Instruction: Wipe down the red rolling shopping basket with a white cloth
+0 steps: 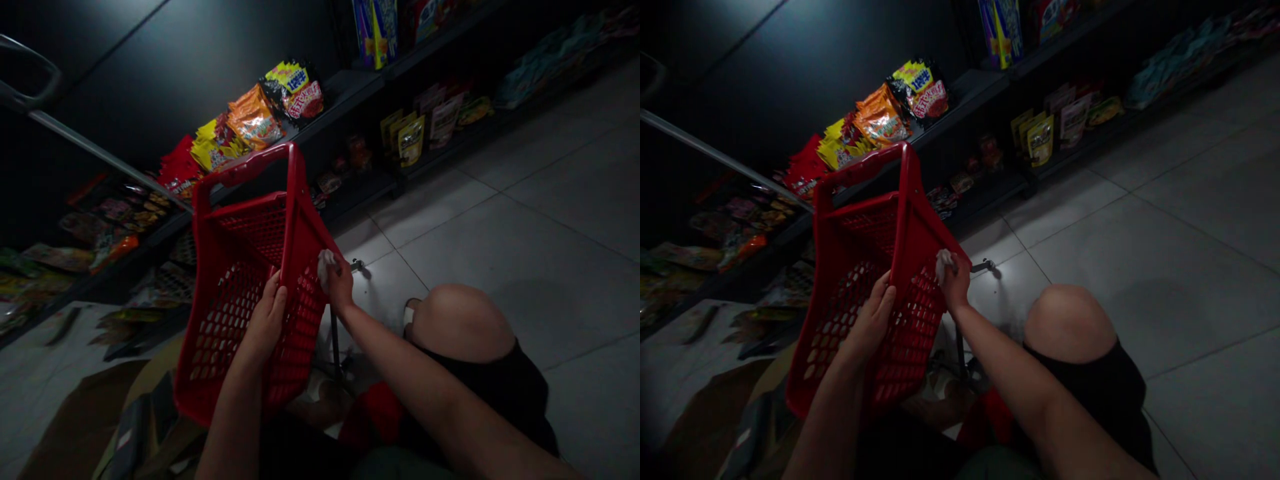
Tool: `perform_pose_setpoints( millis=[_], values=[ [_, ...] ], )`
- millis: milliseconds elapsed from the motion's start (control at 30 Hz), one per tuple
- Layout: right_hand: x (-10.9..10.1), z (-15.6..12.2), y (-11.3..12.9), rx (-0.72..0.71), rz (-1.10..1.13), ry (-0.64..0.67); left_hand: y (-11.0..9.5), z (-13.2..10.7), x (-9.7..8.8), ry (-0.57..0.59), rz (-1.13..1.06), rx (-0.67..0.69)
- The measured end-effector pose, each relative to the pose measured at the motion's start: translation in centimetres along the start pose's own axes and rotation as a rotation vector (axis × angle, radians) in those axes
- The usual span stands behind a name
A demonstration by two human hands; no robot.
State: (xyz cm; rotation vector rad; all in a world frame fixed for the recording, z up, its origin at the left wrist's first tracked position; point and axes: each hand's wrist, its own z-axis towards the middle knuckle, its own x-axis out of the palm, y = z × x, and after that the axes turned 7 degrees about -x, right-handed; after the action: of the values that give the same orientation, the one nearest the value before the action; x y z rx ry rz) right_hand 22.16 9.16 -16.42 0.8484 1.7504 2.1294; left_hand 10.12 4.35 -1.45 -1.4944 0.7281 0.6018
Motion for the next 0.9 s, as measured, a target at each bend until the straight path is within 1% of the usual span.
perform_pose_setpoints(
  millis=[33,67,100,200,233,267,300,333,433,467,500,533,567,667,700,733,767,800,833,900],
  values=[
    [0.2,0.1,-0.2,0.011,-0.008,-0.012,0.0,0.0,0.0,0.002,0.005,0.001],
    [0.4,-0.5,-0.2,-0.002,-0.019,0.007,0.0,0.0,0.0,0.001,0.005,0.006],
    [0.4,-1.9,0.0,-0.035,-0.031,0.050,0.2,0.1,0.0,-0.003,0.003,0.014],
    [0.1,-7.2,1.3,-0.136,-0.037,0.218,0.5,0.2,0.1,-0.007,-0.014,0.033],
    [0.0,-8.4,1.6,-0.148,-0.020,0.267,0.6,0.2,0.1,-0.004,-0.020,0.030],
    [-0.2,-9.0,1.8,-0.147,0.004,0.298,0.6,0.2,0.1,-0.002,-0.025,0.023],
    [-0.3,-8.7,1.9,-0.137,0.027,0.302,0.5,0.2,0.1,0.001,-0.027,0.015],
    [-0.3,-7.8,1.8,-0.117,0.044,0.266,0.4,0.1,0.1,0.001,-0.027,0.006],
    [0.0,-2.9,1.3,-0.023,0.037,0.052,0.0,0.0,0.0,0.003,-0.013,-0.003],
    [0.1,-1.6,1.3,0.002,0.023,0.020,-0.1,0.0,0.0,0.003,-0.012,-0.001],
    [0.3,-0.9,1.3,0.012,0.008,0.025,-0.1,0.1,0.0,0.003,-0.015,0.003],
    [0.4,-0.9,1.5,0.003,-0.003,0.062,-0.1,0.2,0.1,0.000,-0.020,0.009],
    [0.5,-1.7,1.7,-0.026,-0.012,0.118,0.0,0.3,0.1,-0.003,-0.026,0.013],
    [0.2,-6.1,2.3,-0.149,-0.028,0.263,0.4,0.6,0.2,-0.002,-0.039,0.007],
    [-0.1,-7.2,2.2,-0.180,-0.023,0.304,0.6,0.7,0.2,-0.002,-0.039,0.003],
    [-0.4,-7.8,2.0,-0.201,-0.014,0.336,0.7,0.7,0.2,-0.002,-0.038,0.001],
    [-0.7,-7.6,1.5,-0.211,-0.005,0.346,0.7,0.7,0.2,-0.002,-0.035,0.003],
    [-1.0,-6.7,0.8,-0.211,0.001,0.322,0.7,0.6,0.2,-0.005,-0.033,0.006],
    [-1.4,-5.3,0.0,-0.200,0.001,0.262,0.7,0.6,0.2,-0.005,-0.029,0.009],
    [-1.9,-2.0,-2.0,-0.141,-0.025,0.081,0.5,0.4,0.1,0.000,-0.017,0.003]
  ],
)
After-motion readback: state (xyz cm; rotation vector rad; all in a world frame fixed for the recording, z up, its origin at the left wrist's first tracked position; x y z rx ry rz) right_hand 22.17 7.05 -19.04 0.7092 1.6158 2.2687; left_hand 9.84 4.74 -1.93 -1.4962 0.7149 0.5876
